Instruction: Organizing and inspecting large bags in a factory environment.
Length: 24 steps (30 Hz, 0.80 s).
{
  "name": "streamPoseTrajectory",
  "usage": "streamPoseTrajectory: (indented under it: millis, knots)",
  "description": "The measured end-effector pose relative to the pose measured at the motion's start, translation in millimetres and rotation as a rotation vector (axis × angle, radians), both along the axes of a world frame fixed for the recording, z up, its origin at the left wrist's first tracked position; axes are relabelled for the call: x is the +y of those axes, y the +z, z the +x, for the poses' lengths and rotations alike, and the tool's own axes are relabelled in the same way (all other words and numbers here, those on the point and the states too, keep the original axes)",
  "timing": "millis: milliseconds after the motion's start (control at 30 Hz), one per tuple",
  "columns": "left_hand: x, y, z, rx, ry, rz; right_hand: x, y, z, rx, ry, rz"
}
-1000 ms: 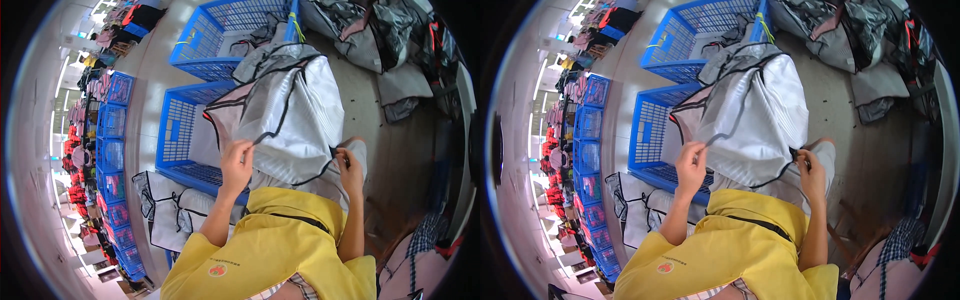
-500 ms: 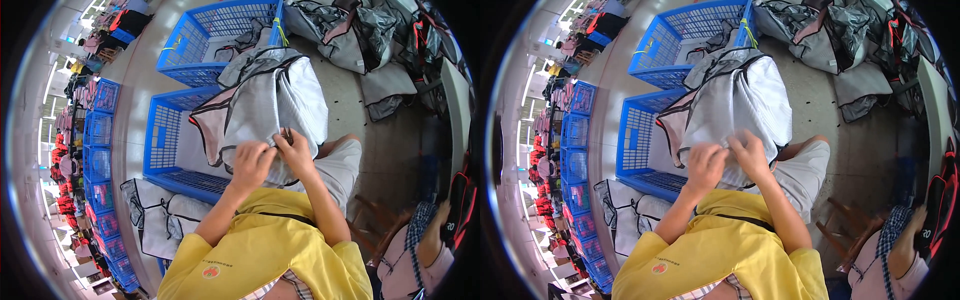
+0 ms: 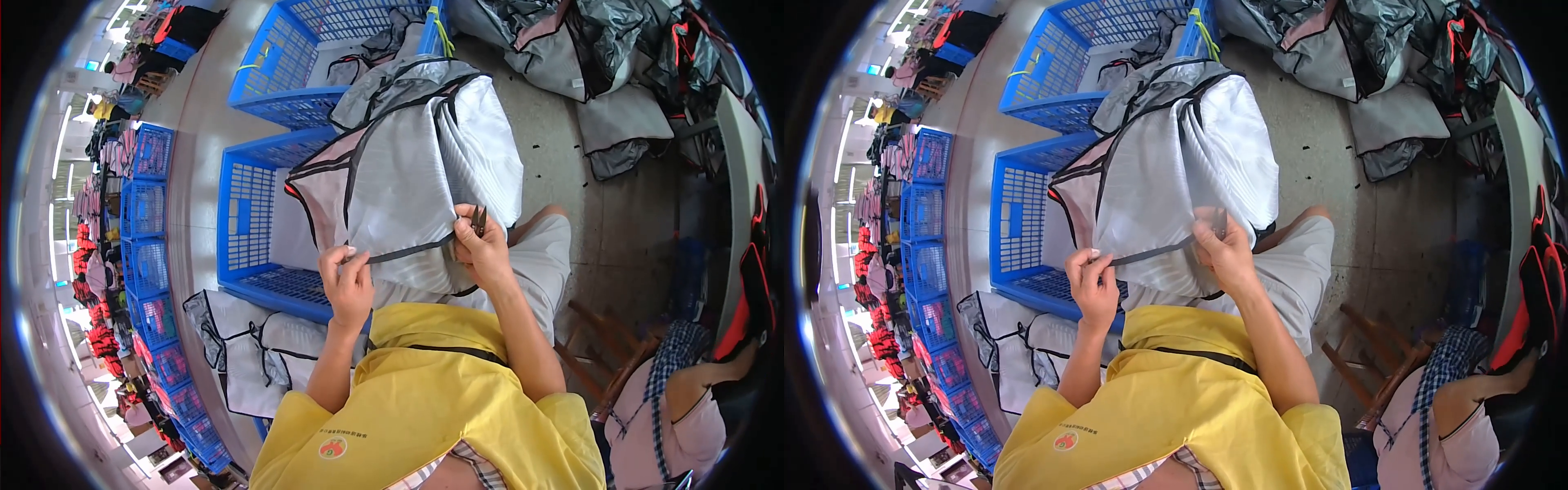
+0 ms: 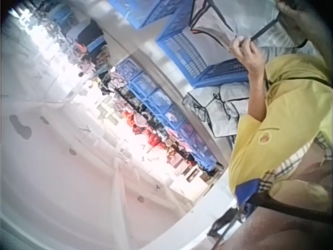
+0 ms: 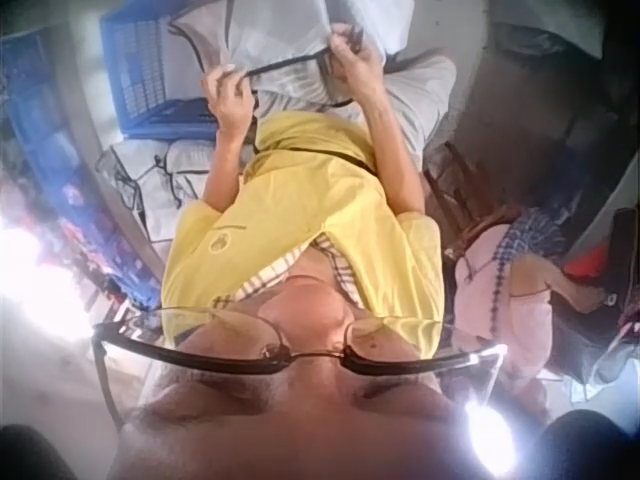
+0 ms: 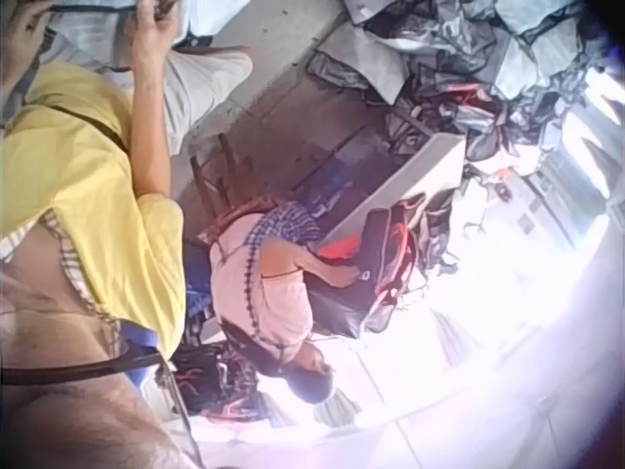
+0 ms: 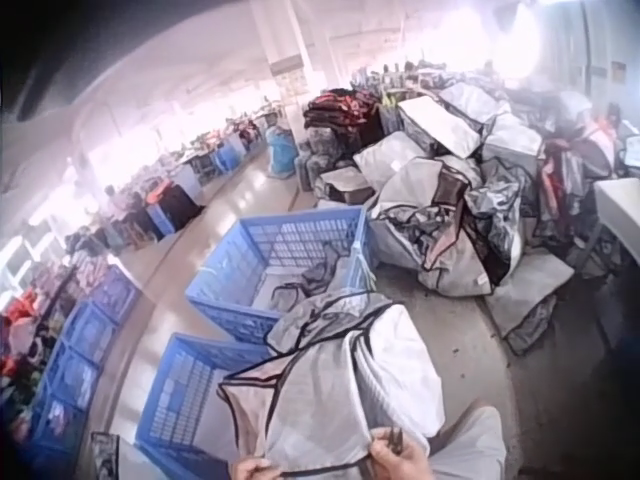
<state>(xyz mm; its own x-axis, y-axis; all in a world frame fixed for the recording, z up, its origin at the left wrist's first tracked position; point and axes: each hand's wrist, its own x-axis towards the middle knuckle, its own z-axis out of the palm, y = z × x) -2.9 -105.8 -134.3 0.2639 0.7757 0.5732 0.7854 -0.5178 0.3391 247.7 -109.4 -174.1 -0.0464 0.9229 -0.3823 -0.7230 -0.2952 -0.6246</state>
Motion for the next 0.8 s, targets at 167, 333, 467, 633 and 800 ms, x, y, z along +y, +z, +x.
streamPoseTrajectory:
  millis: [167, 333, 467, 633, 800]
  knots:
    - [-4, 0, -12, -0.139, 0.098, -0.054, 0, -10, 7, 0.041, -0.042, -0.022]
    - [-11, 3, -13, -0.170, 0.090, -0.103, 0, -11, 6, 0.046, -0.034, -0.055]
    - [-7, 13, -5, -0.134, 0.136, -0.137, 2, -4, 6, 0.014, -0.023, -0.092]
    - [8, 45, 50, 0.162, -0.094, 0.038, 1, 1, 5, 0.031, -0.030, -0.073]
    - [27, 31, 80, 0.209, -0.345, -0.034, -4, 23, 3, 0.023, -0.021, -0.046]
